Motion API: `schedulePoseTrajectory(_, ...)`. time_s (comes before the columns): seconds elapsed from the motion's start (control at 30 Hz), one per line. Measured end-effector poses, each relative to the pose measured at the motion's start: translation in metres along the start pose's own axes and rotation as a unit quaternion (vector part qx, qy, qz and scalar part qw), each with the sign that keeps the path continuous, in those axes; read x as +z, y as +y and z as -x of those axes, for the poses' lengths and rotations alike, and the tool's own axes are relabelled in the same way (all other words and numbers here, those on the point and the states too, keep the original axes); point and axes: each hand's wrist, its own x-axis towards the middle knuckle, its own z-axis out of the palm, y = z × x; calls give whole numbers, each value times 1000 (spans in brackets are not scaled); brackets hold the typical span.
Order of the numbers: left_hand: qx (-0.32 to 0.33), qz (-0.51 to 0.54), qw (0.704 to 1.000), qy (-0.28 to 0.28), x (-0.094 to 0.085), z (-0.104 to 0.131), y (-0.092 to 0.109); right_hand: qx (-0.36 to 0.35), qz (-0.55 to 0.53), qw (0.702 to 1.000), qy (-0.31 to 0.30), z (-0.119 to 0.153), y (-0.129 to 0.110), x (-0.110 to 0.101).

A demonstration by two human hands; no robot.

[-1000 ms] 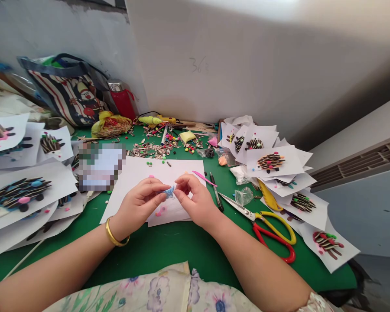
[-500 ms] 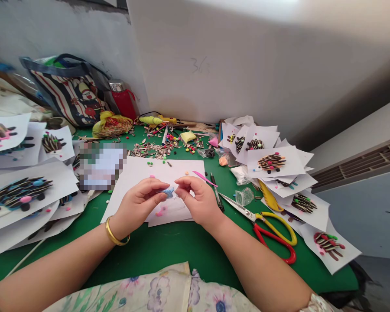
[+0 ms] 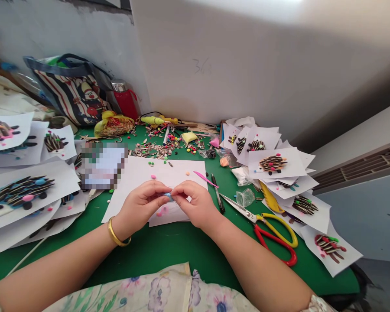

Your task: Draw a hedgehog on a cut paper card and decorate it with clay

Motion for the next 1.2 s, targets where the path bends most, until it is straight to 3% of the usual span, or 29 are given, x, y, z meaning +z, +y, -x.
schedulePoseTrajectory(0.1, 0, 11, 1000, -1, 0, 0, 2, -7, 1, 1000, 4, 0, 0, 0)
schedulePoseTrajectory(0.27, -64, 72, 995, 33, 1, 0, 7, 56, -50, 994, 79, 1, 1, -2)
schedulePoseTrajectory(0.47, -102, 151, 982, 40, 2, -1, 10, 88, -75, 988, 106, -1, 2, -3)
schedulePoseTrajectory(0.67, -62, 121, 989, 64, -1, -3, 6, 113, -105, 986, 58, 0, 3, -1)
schedulePoseTrajectory(0.87, -20, 63, 997, 33, -3, -3, 0, 109, -91, 990, -3, 1, 2, 6)
schedulePoseTrajectory(0.97, -36, 77, 996, 28, -4, -4, 0, 125, -115, 985, 12, -2, 2, 4)
schedulePoseTrajectory(1.1, -74, 143, 986, 54, -5, -7, 2, 138, -171, 973, 76, -7, 4, -1)
schedulePoseTrajectory(1.2, -79, 137, 986, 47, -5, -6, 3, 138, -182, 970, 79, -8, 4, -2)
